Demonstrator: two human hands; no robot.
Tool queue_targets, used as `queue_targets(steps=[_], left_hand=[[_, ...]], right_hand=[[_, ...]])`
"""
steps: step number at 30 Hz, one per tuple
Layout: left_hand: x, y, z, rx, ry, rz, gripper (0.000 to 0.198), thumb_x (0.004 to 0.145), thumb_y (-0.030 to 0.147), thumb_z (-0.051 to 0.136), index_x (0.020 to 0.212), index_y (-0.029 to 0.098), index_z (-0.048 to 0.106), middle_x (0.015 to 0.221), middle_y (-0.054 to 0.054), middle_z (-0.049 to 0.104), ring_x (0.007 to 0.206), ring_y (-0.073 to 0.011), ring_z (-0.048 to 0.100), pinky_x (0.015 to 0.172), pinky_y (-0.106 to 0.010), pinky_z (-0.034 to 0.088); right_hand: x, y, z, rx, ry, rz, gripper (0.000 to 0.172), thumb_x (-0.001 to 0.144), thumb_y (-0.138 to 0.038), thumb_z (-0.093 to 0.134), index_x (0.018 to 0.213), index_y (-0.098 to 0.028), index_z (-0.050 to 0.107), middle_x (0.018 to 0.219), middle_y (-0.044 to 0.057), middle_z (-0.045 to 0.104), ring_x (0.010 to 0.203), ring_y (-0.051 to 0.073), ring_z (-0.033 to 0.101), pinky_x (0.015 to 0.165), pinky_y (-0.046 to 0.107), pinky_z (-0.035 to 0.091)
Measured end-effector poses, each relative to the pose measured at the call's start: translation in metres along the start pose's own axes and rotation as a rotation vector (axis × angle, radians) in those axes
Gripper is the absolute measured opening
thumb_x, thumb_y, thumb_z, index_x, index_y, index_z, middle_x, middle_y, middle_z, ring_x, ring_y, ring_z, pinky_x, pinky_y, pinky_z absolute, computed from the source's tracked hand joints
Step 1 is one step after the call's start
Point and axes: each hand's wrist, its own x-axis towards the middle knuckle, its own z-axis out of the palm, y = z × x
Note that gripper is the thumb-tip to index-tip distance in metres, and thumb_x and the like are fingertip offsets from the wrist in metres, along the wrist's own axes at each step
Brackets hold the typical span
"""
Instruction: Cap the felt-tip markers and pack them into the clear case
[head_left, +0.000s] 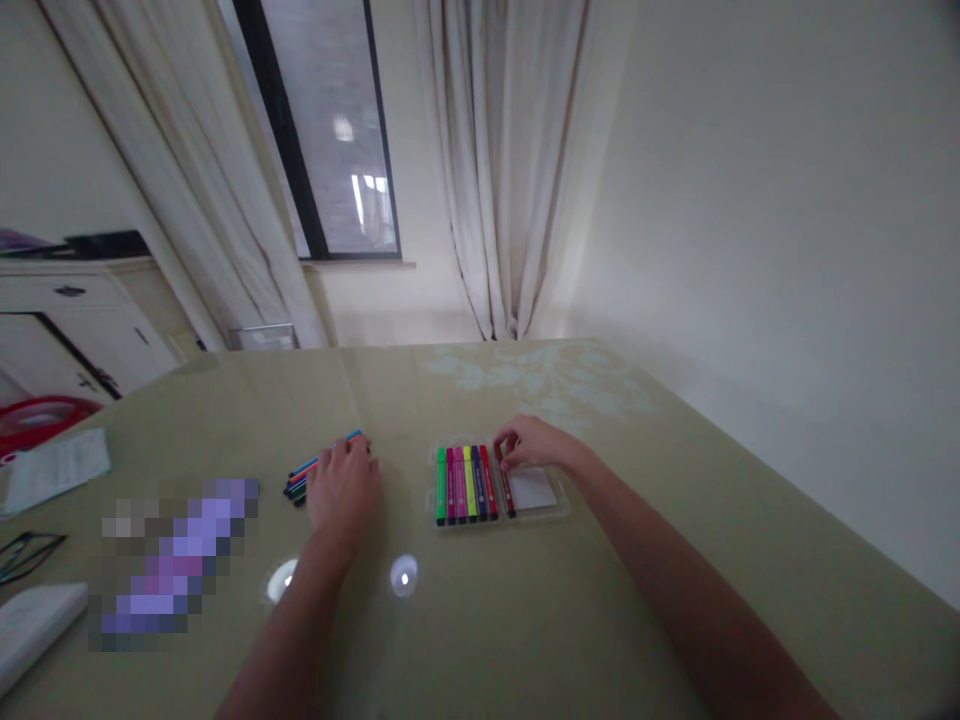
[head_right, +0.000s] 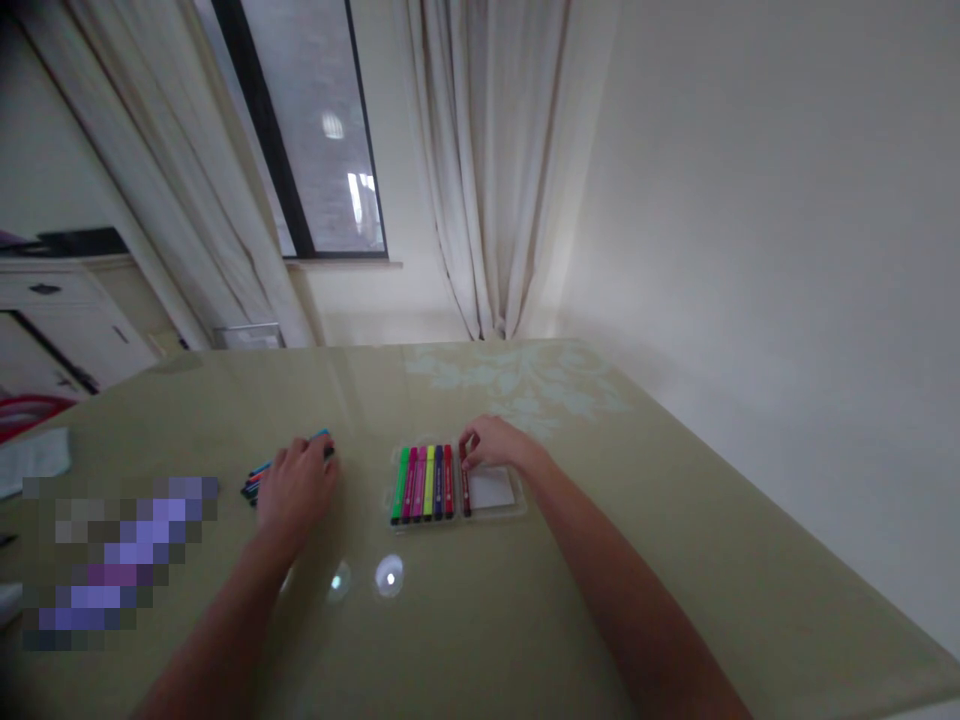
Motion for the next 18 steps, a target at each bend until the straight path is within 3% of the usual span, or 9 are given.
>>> queue_targets(steps=[4, 8, 11, 13, 16, 18], left_hand=[[0.002, -0.025, 0.002, 0.092, -0.089, -0.118, 0.032, 0.099, 0.032, 0.045, 0.117, 0.017, 0.067, 0.120, -0.019, 0.068, 0.116, -0.0387, 0.061, 0.090, -0.048, 0.049], [0.004, -0.021, 0.007, 0.040, -0.072, -0.082, 0.027, 0.099, 0.029, 0.044, 0.110, 0.019, 0.066, 0.120, -0.019, 0.069, 0.120, -0.0383, 0.060, 0.095, -0.051, 0.045], [0.007, -0.006, 0.009, -0.280, -0.062, -0.090, 0.023, 0.100, 0.029, 0.044, 0.105, 0.019, 0.063, 0.110, -0.018, 0.072, 0.112, -0.0347, 0.065, 0.091, -0.047, 0.047], [0.006, 0.010, 0.008, -0.571, -0.080, -0.078, 0.023, 0.101, 0.032, 0.042, 0.107, 0.020, 0.061, 0.097, -0.011, 0.074, 0.091, -0.0265, 0.069, 0.080, -0.038, 0.050], [-0.004, 0.040, 0.005, -1.083, -0.134, -0.005, 0.033, 0.100, 0.048, 0.046, 0.107, 0.020, 0.062, 0.085, -0.004, 0.071, 0.063, -0.0162, 0.060, 0.060, -0.027, 0.046], [-0.015, 0.058, 0.002, -1.362, -0.243, -0.001, 0.043, 0.095, 0.057, 0.056, 0.112, 0.019, 0.066, 0.084, -0.002, 0.070, 0.063, -0.0146, 0.059, 0.058, -0.025, 0.046]], right_hand=[[0.003, 0.000, 0.003, 0.011, -0.006, -0.020, 0.019, 0.068, -0.022, 0.084, 0.086, -0.024, 0.085, 0.076, 0.000, 0.077, 0.070, 0.018, 0.067, 0.063, 0.024, 0.042], [0.002, 0.000, 0.005, 0.011, 0.002, -0.033, 0.018, 0.070, -0.021, 0.083, 0.088, -0.022, 0.084, 0.077, 0.001, 0.078, 0.072, 0.018, 0.069, 0.064, 0.024, 0.044], [-0.001, -0.003, 0.003, -0.029, -0.011, -0.025, 0.018, 0.072, -0.020, 0.083, 0.090, -0.021, 0.084, 0.081, 0.003, 0.078, 0.074, 0.019, 0.070, 0.064, 0.025, 0.044], [-0.003, -0.007, 0.001, -0.061, 0.007, -0.007, 0.021, 0.072, -0.020, 0.085, 0.093, -0.021, 0.084, 0.085, 0.005, 0.079, 0.077, 0.021, 0.071, 0.067, 0.026, 0.046], [-0.005, -0.017, -0.001, -0.044, 0.150, -0.010, 0.023, 0.078, -0.022, 0.081, 0.101, -0.019, 0.083, 0.093, 0.009, 0.080, 0.084, 0.023, 0.071, 0.074, 0.029, 0.049], [-0.006, -0.028, -0.001, 0.081, 0.249, -0.078, 0.023, 0.087, -0.029, 0.074, 0.106, -0.018, 0.081, 0.098, 0.010, 0.080, 0.089, 0.023, 0.071, 0.079, 0.030, 0.051]])
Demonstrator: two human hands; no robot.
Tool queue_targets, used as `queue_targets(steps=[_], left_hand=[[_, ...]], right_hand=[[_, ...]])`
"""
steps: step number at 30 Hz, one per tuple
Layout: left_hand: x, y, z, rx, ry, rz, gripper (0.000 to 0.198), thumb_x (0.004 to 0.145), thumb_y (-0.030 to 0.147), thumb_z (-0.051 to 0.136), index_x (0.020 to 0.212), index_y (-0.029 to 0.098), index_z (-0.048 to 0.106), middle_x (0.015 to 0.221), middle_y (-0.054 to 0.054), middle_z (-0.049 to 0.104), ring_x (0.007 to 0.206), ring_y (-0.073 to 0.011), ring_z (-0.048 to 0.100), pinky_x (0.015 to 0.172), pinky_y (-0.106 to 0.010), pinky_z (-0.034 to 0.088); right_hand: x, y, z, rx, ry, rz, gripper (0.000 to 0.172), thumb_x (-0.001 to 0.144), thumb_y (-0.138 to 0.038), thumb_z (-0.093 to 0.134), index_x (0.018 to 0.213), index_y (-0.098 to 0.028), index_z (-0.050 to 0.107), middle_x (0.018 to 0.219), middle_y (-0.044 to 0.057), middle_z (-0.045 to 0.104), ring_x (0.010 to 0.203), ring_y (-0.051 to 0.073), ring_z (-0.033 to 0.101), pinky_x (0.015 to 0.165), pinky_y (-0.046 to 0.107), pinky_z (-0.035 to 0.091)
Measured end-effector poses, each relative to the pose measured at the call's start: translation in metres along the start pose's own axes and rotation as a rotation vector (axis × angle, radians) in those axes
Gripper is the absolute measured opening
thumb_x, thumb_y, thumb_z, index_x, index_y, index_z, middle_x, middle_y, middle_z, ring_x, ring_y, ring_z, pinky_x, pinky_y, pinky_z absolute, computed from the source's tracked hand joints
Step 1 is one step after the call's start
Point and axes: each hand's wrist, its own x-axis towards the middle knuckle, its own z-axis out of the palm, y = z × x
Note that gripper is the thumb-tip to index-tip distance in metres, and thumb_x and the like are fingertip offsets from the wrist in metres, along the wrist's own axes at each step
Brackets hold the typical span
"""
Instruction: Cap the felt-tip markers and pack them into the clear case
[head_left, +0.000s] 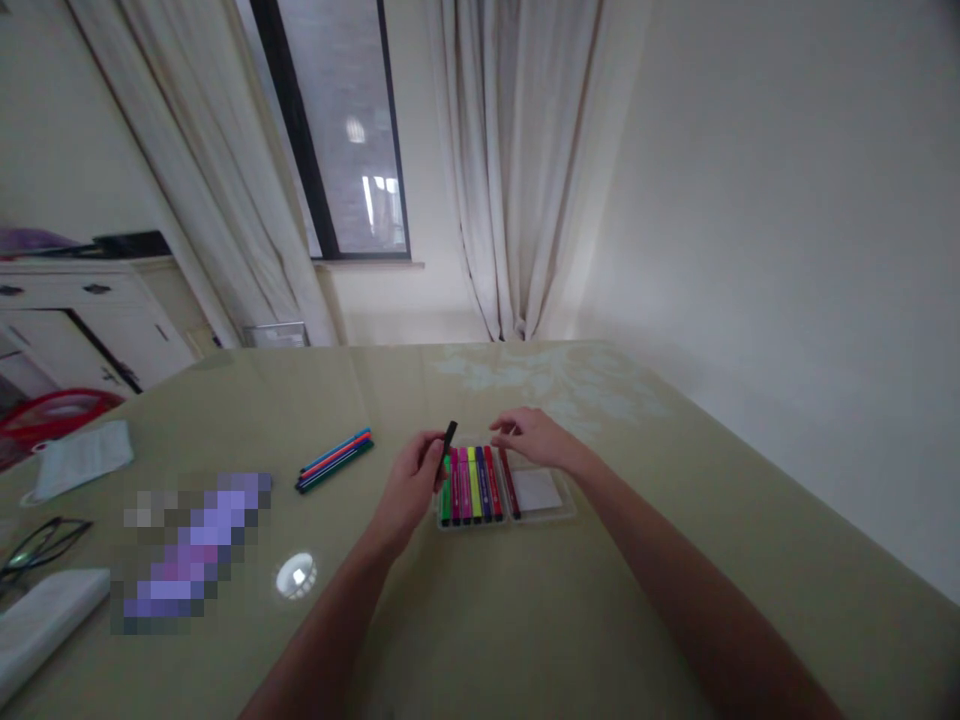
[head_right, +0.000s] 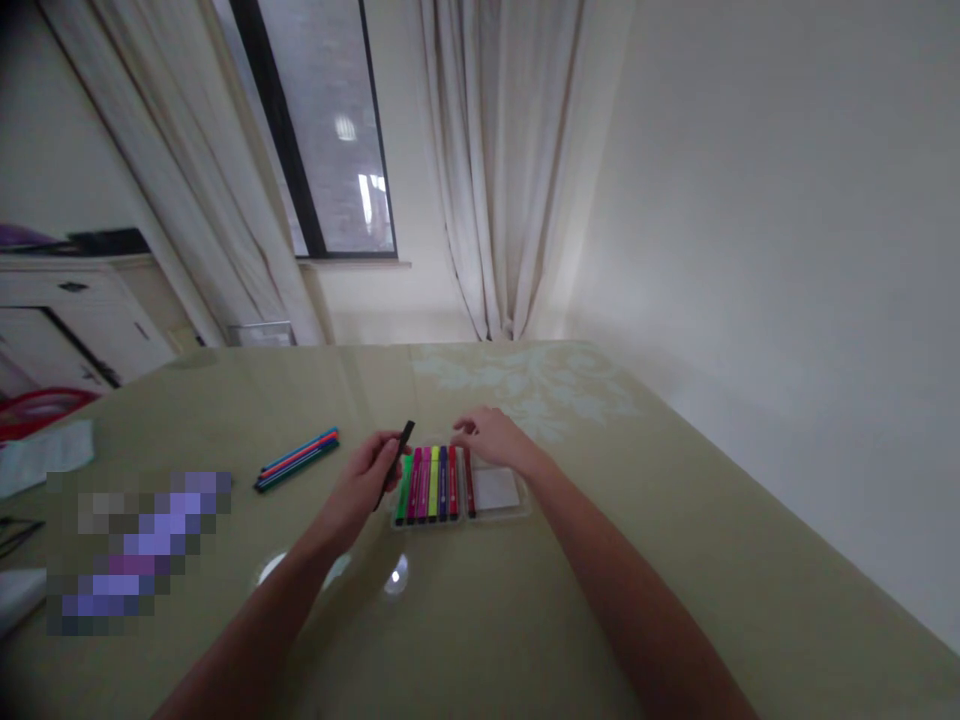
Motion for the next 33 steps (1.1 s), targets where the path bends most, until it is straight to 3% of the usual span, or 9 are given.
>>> queue_targets(steps=[3, 6, 9, 18, 21, 24, 27, 30, 33], left_hand=[[-0.012, 0.004, 0.017, -0.248, -0.116, -0.091, 0.050, 0.087, 0.057, 0.069, 0.119, 0.019, 0.069, 0.095, -0.004, 0.074, 0.080, -0.0168, 0.067, 0.071, -0.027, 0.054], [-0.017, 0.003, 0.024, -0.358, -0.149, -0.133, 0.053, 0.083, 0.055, 0.075, 0.123, 0.021, 0.069, 0.104, -0.006, 0.077, 0.088, -0.0187, 0.070, 0.078, -0.030, 0.057], [-0.017, 0.002, 0.025, -0.400, -0.141, -0.123, 0.050, 0.082, 0.053, 0.077, 0.120, 0.020, 0.071, 0.109, -0.007, 0.078, 0.089, -0.0191, 0.071, 0.082, -0.032, 0.058], [-0.014, -0.002, 0.028, -0.351, -0.155, -0.059, 0.046, 0.090, 0.047, 0.070, 0.127, 0.021, 0.070, 0.110, -0.007, 0.079, 0.094, -0.0216, 0.073, 0.087, -0.036, 0.058], [-0.013, -0.006, 0.028, -0.169, -0.172, 0.066, 0.039, 0.095, 0.041, 0.062, 0.127, 0.020, 0.068, 0.114, -0.010, 0.077, 0.100, -0.0233, 0.072, 0.090, -0.039, 0.057], [-0.020, -0.011, 0.033, 0.226, -0.183, 0.301, 0.030, 0.099, 0.032, 0.053, 0.122, 0.020, 0.069, 0.117, -0.011, 0.074, 0.107, -0.0251, 0.069, 0.098, -0.043, 0.054], [-0.031, -0.017, 0.041, 0.596, -0.296, 0.480, 0.032, 0.099, 0.029, 0.057, 0.129, 0.023, 0.066, 0.128, -0.010, 0.070, 0.120, -0.0283, 0.063, 0.107, -0.049, 0.049], [-0.038, -0.020, 0.046, 0.801, -0.386, 0.570, 0.047, 0.096, 0.030, 0.064, 0.142, 0.024, 0.056, 0.142, -0.009, 0.064, 0.131, -0.0303, 0.057, 0.115, -0.052, 0.043], [-0.039, -0.020, 0.045, 0.887, -0.408, 0.596, 0.049, 0.097, 0.030, 0.062, 0.145, 0.024, 0.053, 0.145, -0.008, 0.062, 0.132, -0.0287, 0.056, 0.115, -0.050, 0.043]], right_hand=[[0.000, -0.017, 0.003, 0.287, 0.021, -0.117, 0.028, 0.094, -0.039, 0.066, 0.106, -0.018, 0.079, 0.098, 0.007, 0.080, 0.088, 0.020, 0.071, 0.079, 0.029, 0.052], [-0.001, -0.028, 0.008, 0.414, 0.039, -0.148, 0.023, 0.090, -0.037, 0.069, 0.095, -0.017, 0.079, 0.087, 0.005, 0.078, 0.082, 0.019, 0.070, 0.075, 0.028, 0.052], [0.000, -0.027, 0.012, 0.511, 0.076, -0.110, 0.020, 0.085, -0.034, 0.073, 0.094, -0.017, 0.077, 0.085, 0.004, 0.077, 0.080, 0.019, 0.071, 0.075, 0.029, 0.053], [0.006, -0.013, 0.017, 0.728, 0.077, 0.004, 0.033, 0.077, -0.039, 0.082, 0.098, -0.016, 0.074, 0.088, 0.007, 0.079, 0.081, 0.018, 0.072, 0.074, 0.029, 0.053], [0.008, -0.007, 0.013, 0.691, 0.064, 0.032, 0.030, 0.080, -0.039, 0.078, 0.099, -0.016, 0.077, 0.096, 0.009, 0.080, 0.085, 0.019, 0.072, 0.076, 0.030, 0.052], [0.008, 0.005, 0.002, 0.599, 0.079, 0.067, 0.025, 0.083, -0.035, 0.073, 0.099, -0.017, 0.079, 0.098, 0.008, 0.081, 0.086, 0.018, 0.072, 0.075, 0.029, 0.052], [0.008, 0.023, -0.009, 0.468, 0.048, 0.111, 0.019, 0.082, -0.028, 0.073, 0.095, -0.016, 0.081, 0.088, 0.007, 0.080, 0.080, 0.018, 0.071, 0.072, 0.027, 0.051], [0.007, 0.042, -0.009, 0.399, -0.025, 0.172, 0.017, 0.082, -0.024, 0.071, 0.093, -0.015, 0.082, 0.084, 0.006, 0.080, 0.075, 0.017, 0.070, 0.068, 0.026, 0.051], [0.009, 0.053, 0.001, 0.347, -0.059, 0.187, 0.016, 0.082, -0.024, 0.072, 0.091, -0.015, 0.083, 0.083, 0.006, 0.080, 0.074, 0.018, 0.070, 0.066, 0.026, 0.052]])
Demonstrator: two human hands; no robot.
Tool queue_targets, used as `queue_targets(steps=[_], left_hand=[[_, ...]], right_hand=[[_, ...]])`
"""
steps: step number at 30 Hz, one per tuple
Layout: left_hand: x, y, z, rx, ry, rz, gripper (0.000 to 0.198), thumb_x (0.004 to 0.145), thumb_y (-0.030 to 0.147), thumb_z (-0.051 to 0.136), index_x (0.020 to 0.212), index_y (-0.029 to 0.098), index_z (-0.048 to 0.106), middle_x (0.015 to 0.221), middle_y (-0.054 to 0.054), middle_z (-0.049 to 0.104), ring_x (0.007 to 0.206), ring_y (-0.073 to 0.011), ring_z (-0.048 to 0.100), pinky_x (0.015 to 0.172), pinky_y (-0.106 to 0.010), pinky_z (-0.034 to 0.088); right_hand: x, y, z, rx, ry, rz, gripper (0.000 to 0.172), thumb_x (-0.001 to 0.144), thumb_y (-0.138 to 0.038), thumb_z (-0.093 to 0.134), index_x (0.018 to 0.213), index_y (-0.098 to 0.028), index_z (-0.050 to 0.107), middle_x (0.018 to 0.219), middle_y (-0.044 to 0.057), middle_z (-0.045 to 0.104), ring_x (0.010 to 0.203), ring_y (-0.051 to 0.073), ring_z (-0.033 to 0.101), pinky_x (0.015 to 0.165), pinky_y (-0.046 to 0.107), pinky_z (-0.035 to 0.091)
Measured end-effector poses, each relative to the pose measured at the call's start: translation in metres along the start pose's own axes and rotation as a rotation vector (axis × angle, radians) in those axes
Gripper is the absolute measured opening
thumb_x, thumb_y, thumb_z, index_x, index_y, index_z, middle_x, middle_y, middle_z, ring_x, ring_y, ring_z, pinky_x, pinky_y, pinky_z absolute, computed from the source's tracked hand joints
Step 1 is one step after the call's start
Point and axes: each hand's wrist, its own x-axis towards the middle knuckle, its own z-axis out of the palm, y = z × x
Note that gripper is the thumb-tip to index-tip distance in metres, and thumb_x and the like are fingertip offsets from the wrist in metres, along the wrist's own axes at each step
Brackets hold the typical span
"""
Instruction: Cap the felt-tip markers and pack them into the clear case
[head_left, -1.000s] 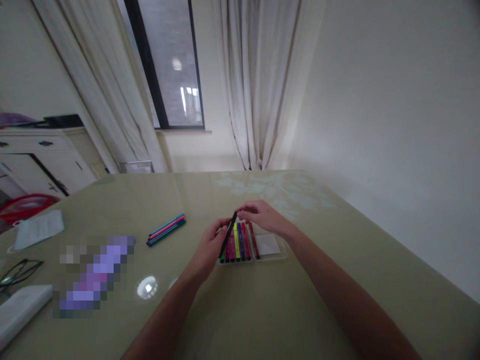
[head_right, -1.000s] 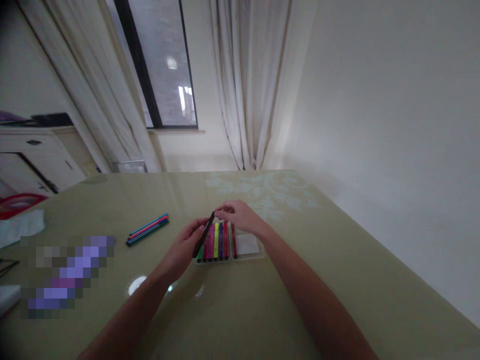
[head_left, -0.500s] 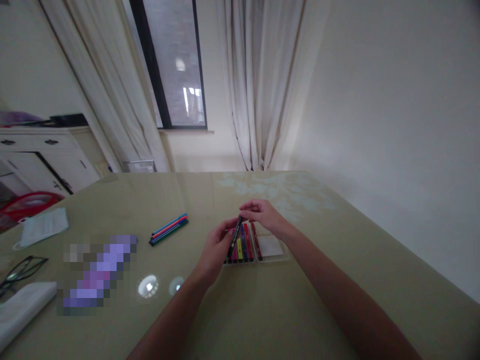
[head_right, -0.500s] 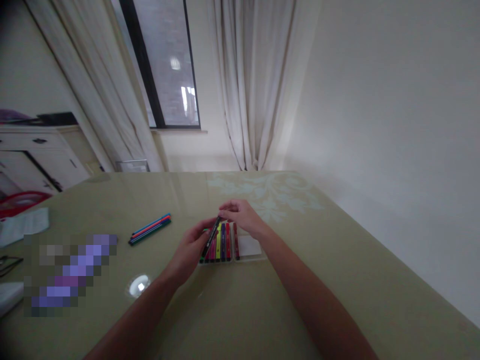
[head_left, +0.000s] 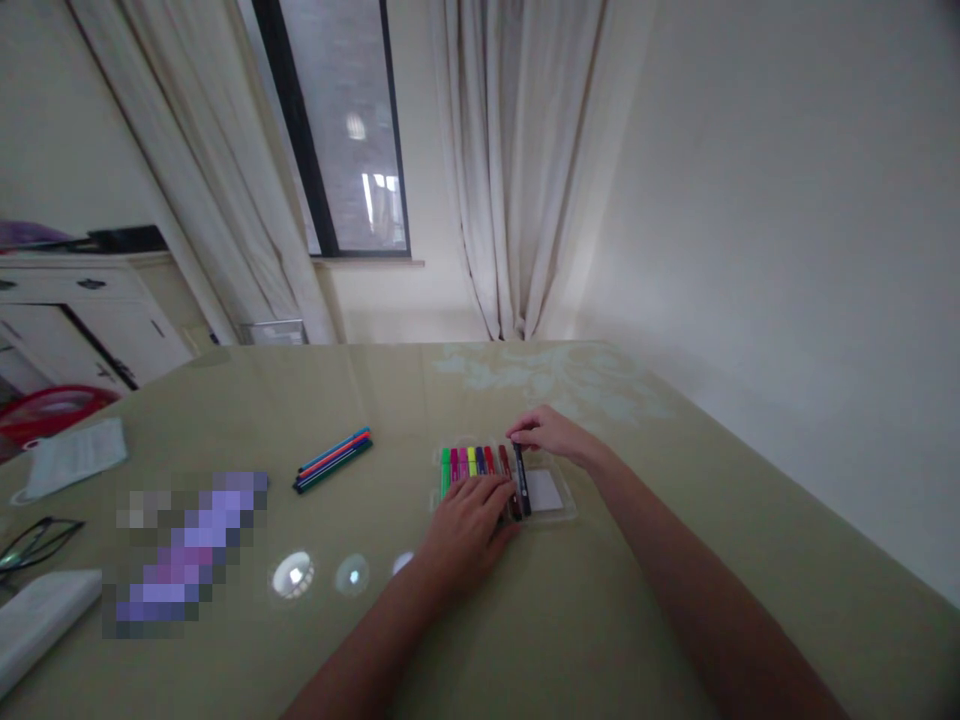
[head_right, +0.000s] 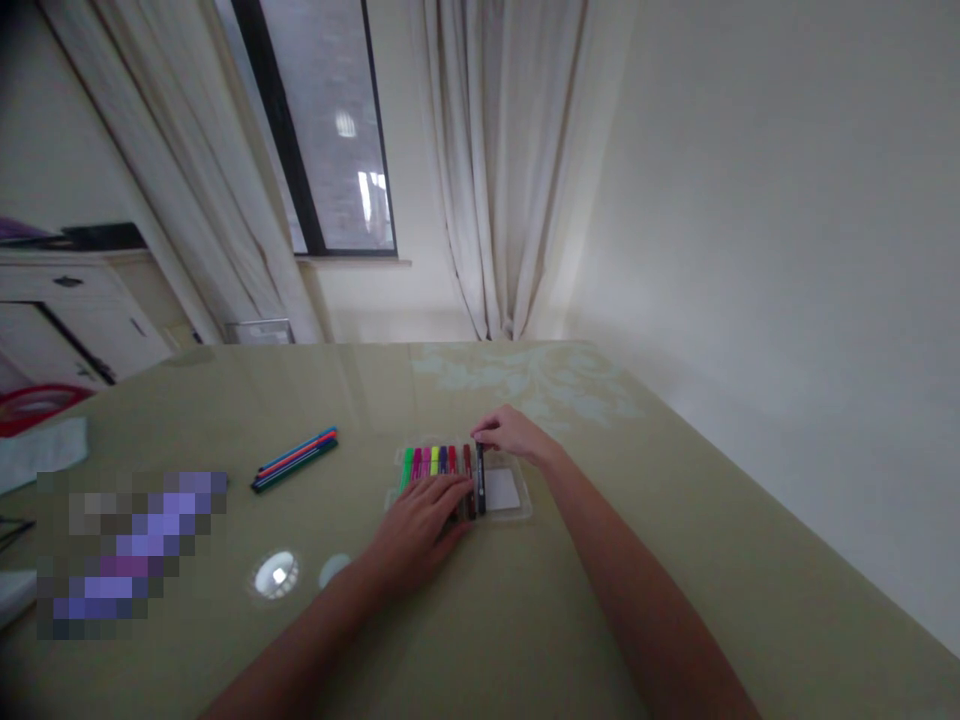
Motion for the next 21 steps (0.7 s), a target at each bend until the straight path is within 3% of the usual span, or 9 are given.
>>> queue_targets(steps=[7, 12, 16, 21], left_hand=[[0.000, 0.000, -0.012, 0.072, -0.032, -0.012, 0.047, 0.096, 0.027, 0.058, 0.143, 0.027, 0.056, 0.140, -0.008, 0.062, 0.128, -0.0304, 0.055, 0.113, -0.052, 0.043], [-0.001, 0.000, -0.010, 0.101, -0.029, -0.009, 0.051, 0.095, 0.027, 0.057, 0.147, 0.029, 0.054, 0.139, -0.008, 0.061, 0.127, -0.0307, 0.055, 0.112, -0.053, 0.043], [-0.001, 0.001, -0.009, 0.127, -0.036, -0.001, 0.049, 0.096, 0.027, 0.056, 0.144, 0.028, 0.056, 0.140, -0.010, 0.061, 0.128, -0.0315, 0.054, 0.112, -0.054, 0.043], [0.000, 0.001, -0.009, 0.109, -0.033, -0.004, 0.048, 0.095, 0.026, 0.057, 0.142, 0.028, 0.058, 0.140, -0.009, 0.061, 0.128, -0.0305, 0.054, 0.113, -0.053, 0.043]], right_hand=[[0.004, 0.003, 0.010, -0.152, 0.027, -0.078, 0.013, 0.080, -0.022, 0.076, 0.089, -0.017, 0.084, 0.087, 0.008, 0.081, 0.079, 0.020, 0.072, 0.075, 0.029, 0.055], [0.004, 0.001, 0.014, -0.111, 0.033, -0.070, 0.016, 0.080, -0.020, 0.076, 0.094, -0.016, 0.083, 0.090, 0.009, 0.081, 0.079, 0.020, 0.073, 0.075, 0.029, 0.056], [0.003, -0.004, 0.016, -0.215, 0.041, -0.068, 0.014, 0.077, -0.020, 0.079, 0.090, -0.016, 0.084, 0.087, 0.008, 0.081, 0.081, 0.021, 0.073, 0.076, 0.030, 0.054], [-0.001, -0.011, 0.012, -0.262, -0.053, -0.051, 0.026, 0.070, -0.020, 0.084, 0.096, -0.018, 0.084, 0.085, 0.005, 0.081, 0.081, 0.021, 0.073, 0.071, 0.028, 0.052]])
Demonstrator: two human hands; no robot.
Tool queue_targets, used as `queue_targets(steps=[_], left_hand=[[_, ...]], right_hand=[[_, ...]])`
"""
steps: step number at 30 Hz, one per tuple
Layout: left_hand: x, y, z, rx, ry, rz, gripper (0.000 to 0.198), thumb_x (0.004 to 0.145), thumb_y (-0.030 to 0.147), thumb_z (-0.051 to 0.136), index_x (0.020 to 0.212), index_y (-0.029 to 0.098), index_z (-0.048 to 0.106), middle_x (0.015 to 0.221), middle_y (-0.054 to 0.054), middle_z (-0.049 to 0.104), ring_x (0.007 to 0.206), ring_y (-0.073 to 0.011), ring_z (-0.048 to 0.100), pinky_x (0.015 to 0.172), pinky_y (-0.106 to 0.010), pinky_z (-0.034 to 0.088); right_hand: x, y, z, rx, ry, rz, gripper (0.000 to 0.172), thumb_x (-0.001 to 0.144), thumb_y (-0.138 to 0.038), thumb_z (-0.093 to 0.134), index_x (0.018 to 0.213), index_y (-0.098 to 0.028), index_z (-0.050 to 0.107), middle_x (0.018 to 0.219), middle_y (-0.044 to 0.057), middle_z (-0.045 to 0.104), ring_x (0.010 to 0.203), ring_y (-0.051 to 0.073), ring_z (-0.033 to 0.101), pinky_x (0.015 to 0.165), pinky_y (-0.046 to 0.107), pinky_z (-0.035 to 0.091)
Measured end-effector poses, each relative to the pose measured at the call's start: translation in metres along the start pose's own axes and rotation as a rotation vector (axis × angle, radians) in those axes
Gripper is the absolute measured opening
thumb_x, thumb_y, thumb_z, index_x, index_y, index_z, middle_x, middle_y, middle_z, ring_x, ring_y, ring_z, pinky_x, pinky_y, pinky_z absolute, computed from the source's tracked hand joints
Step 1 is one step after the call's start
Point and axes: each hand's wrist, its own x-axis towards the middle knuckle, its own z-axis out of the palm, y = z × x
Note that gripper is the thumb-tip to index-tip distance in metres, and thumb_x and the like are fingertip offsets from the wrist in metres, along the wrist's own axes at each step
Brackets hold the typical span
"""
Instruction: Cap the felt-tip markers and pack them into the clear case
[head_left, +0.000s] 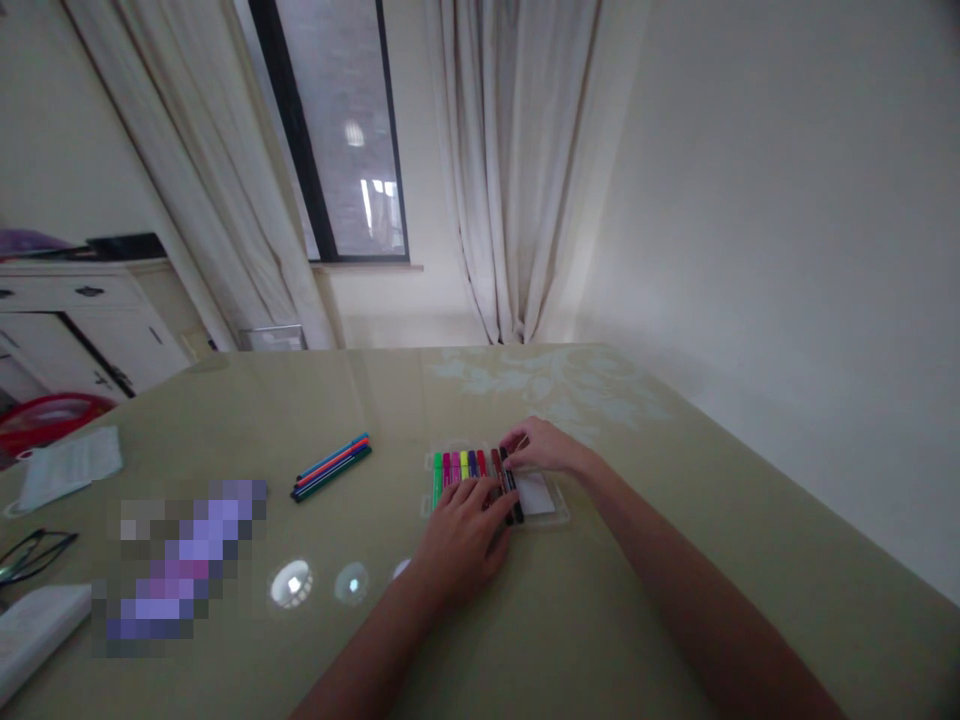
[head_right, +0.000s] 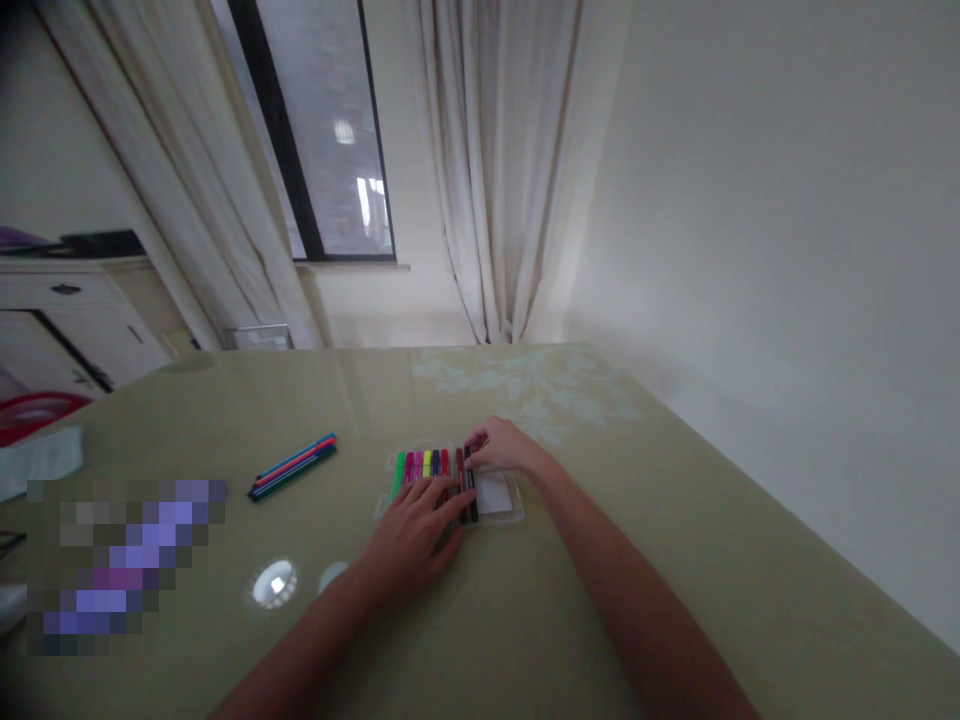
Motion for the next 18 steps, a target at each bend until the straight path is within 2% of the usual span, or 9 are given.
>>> queue_targets(steps=[4, 9, 11, 13, 14, 16, 18], left_hand=[[0.000, 0.001, 0.002, -0.006, 0.002, -0.039, 0.048, 0.092, 0.026, 0.059, 0.140, 0.029, 0.061, 0.141, -0.009, 0.061, 0.131, -0.0319, 0.054, 0.114, -0.055, 0.042], [0.003, 0.001, 0.004, -0.028, 0.033, -0.046, 0.048, 0.090, 0.026, 0.063, 0.138, 0.030, 0.063, 0.138, -0.009, 0.063, 0.130, -0.0323, 0.056, 0.114, -0.057, 0.041], [0.005, -0.009, -0.001, -0.081, 0.049, -0.016, 0.045, 0.094, 0.031, 0.061, 0.139, 0.030, 0.063, 0.138, -0.009, 0.064, 0.127, -0.0302, 0.058, 0.112, -0.052, 0.044], [0.005, -0.027, -0.011, -0.138, 0.098, -0.063, 0.042, 0.100, 0.037, 0.054, 0.140, 0.027, 0.062, 0.136, -0.009, 0.066, 0.123, -0.0271, 0.062, 0.107, -0.045, 0.049], [0.004, -0.040, -0.017, -0.138, 0.154, -0.161, 0.040, 0.102, 0.038, 0.050, 0.138, 0.025, 0.062, 0.132, -0.010, 0.068, 0.121, -0.0265, 0.063, 0.104, -0.043, 0.051], [-0.003, -0.067, -0.032, -0.036, 0.258, -0.446, 0.037, 0.104, 0.033, 0.042, 0.129, 0.021, 0.066, 0.124, -0.012, 0.070, 0.115, -0.0264, 0.065, 0.102, -0.041, 0.051], [-0.016, -0.093, -0.045, 0.207, 0.266, -0.707, 0.037, 0.103, 0.028, 0.039, 0.125, 0.018, 0.067, 0.123, -0.015, 0.068, 0.116, -0.0312, 0.063, 0.101, -0.046, 0.049]], right_hand=[[-0.003, -0.003, -0.001, -0.068, -0.035, 0.001, 0.041, 0.063, -0.022, 0.089, 0.104, -0.019, 0.083, 0.087, 0.004, 0.080, 0.080, 0.021, 0.072, 0.070, 0.027, 0.050], [-0.003, -0.006, 0.005, -0.107, -0.044, 0.002, 0.040, 0.070, -0.020, 0.085, 0.110, -0.019, 0.082, 0.090, 0.004, 0.079, 0.084, 0.021, 0.072, 0.073, 0.026, 0.050], [-0.004, -0.006, 0.006, -0.103, -0.049, 0.005, 0.041, 0.072, -0.020, 0.084, 0.114, -0.019, 0.080, 0.092, 0.004, 0.079, 0.086, 0.020, 0.072, 0.075, 0.026, 0.050], [-0.004, -0.006, 0.006, -0.101, -0.044, 0.015, 0.044, 0.072, -0.020, 0.084, 0.116, -0.019, 0.079, 0.093, 0.005, 0.079, 0.085, 0.020, 0.072, 0.075, 0.026, 0.050], [-0.004, -0.006, 0.006, -0.101, -0.042, 0.016, 0.045, 0.072, -0.019, 0.085, 0.117, -0.019, 0.079, 0.094, 0.005, 0.079, 0.085, 0.020, 0.072, 0.075, 0.026, 0.050], [-0.004, -0.007, 0.005, -0.098, -0.038, 0.013, 0.046, 0.072, -0.019, 0.086, 0.117, -0.019, 0.078, 0.095, 0.005, 0.079, 0.085, 0.020, 0.072, 0.074, 0.026, 0.050], [-0.003, -0.007, 0.005, -0.092, -0.044, 0.008, 0.045, 0.072, -0.019, 0.086, 0.116, -0.019, 0.078, 0.094, 0.005, 0.079, 0.085, 0.020, 0.072, 0.074, 0.026, 0.049]])
